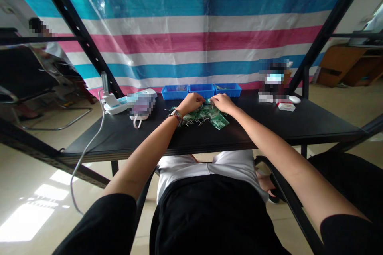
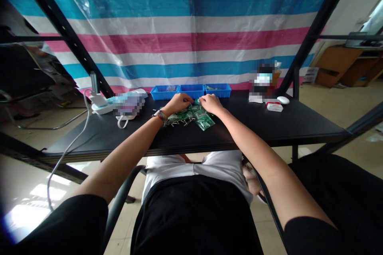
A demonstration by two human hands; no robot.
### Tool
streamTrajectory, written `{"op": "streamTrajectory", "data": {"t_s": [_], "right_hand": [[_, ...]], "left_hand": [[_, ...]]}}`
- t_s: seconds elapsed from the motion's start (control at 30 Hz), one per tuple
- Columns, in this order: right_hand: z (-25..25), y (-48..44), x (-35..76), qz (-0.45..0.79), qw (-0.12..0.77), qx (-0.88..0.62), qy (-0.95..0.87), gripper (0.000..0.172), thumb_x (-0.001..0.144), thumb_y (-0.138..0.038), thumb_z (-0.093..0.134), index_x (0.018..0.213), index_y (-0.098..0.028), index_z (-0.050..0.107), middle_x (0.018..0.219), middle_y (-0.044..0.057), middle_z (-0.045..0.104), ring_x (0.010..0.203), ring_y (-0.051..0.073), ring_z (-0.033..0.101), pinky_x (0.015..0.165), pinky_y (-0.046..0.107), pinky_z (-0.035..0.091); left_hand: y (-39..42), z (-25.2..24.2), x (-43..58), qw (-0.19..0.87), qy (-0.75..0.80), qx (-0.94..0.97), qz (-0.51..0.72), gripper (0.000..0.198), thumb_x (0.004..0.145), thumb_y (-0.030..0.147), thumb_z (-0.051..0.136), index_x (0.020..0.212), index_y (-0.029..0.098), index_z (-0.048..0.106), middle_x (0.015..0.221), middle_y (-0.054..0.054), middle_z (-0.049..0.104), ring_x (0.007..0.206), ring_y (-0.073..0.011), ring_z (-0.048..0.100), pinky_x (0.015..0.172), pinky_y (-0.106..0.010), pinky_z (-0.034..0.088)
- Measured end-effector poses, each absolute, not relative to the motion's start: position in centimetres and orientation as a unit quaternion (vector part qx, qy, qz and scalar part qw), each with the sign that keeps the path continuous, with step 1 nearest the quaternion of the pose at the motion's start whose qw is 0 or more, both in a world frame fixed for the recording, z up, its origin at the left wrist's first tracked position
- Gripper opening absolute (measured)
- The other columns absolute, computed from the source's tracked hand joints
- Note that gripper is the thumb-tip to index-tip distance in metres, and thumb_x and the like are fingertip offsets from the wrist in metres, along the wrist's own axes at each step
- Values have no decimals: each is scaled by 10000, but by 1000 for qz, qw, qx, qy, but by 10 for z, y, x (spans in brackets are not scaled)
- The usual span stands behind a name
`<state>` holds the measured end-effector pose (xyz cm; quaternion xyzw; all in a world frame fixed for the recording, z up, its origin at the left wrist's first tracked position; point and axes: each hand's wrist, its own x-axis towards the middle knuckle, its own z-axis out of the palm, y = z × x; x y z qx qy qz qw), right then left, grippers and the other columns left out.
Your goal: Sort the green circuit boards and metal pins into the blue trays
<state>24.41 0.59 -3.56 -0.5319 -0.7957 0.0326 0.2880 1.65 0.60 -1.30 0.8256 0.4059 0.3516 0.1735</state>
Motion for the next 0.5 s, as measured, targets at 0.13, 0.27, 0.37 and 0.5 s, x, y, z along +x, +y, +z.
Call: {"op": "streamTrajectory", "data": {"t_s": [0.13,0.27,0.37,0.5], "right_hand": [[-38,6,244,-2,281,-558,-781,195,1004,-302,710,1080,-267,886,1172,87,840,1147,328,747,975,382,529],[-40,10,246,25,306,-570,-762,265,858,-291,867,1122,-282,877,1182,70,837,1145,345,755,984,419,557],[-40,16,248,49,322,-567,-757,313,805,-255,893,1117,-251,873,1128,74,843,1117,336,770,980,417,570],[-40,24,251,95,334,-572,-743,399,747,-211,910,1143,-211,860,1043,72,848,1018,309,793,941,402,590]], "left_hand": [[6,-14,16,142,413,847,303,290,725,148,636,852,205,891,912,-81,842,925,-286,770,955,-372,595],[8,-16,16,127,403,859,290,302,756,139,624,860,209,899,950,-95,844,908,-282,773,941,-377,599],[10,-17,16,135,401,857,293,315,759,137,621,887,213,898,943,-76,847,920,-272,776,955,-370,593],[11,-18,16,154,398,853,300,275,747,155,645,872,212,883,917,-58,846,911,-259,775,942,-353,594]]}}
